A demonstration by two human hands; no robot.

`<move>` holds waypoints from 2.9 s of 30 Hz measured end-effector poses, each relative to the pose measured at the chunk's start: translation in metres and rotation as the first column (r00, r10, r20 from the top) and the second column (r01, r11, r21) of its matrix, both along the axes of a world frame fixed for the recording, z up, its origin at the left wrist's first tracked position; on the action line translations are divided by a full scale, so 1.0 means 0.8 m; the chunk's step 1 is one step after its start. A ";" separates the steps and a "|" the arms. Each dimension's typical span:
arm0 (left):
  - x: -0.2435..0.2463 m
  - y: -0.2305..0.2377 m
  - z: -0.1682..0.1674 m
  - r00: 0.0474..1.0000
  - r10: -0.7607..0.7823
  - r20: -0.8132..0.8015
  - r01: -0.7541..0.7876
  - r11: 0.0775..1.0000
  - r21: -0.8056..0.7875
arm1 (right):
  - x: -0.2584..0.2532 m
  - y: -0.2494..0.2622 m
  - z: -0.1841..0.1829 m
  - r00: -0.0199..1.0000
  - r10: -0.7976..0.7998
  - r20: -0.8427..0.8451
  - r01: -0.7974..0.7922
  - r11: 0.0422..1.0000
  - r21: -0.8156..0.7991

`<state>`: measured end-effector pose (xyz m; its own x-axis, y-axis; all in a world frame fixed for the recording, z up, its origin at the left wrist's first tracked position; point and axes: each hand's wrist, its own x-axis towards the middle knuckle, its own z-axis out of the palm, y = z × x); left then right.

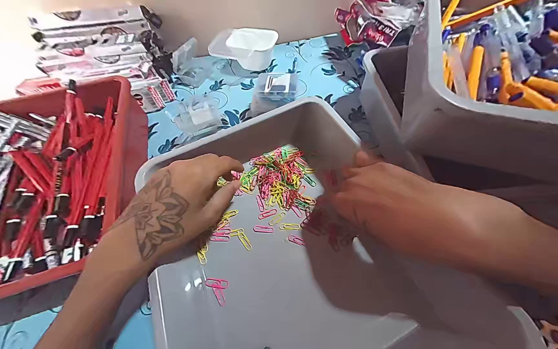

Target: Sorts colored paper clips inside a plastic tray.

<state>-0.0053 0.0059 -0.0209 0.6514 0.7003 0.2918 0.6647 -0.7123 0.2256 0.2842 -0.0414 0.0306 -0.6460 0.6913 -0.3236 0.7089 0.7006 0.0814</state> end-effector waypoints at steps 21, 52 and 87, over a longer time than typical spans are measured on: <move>0.104 -0.030 0.042 0.970 -0.145 -0.194 0.138 0.989 -0.050 | 0.020 0.036 0.036 0.932 0.026 -0.361 -0.053 0.996 -0.066; 0.011 -0.087 -0.008 0.718 0.159 0.677 -0.065 0.985 -0.161 | 0.007 0.049 -0.026 0.945 -0.139 -0.296 0.136 0.990 -0.032; 0.056 -0.026 0.010 0.995 0.060 0.080 -0.050 0.991 -0.122 | 0.008 0.040 -0.045 0.884 0.134 -0.449 -0.171 0.984 -0.044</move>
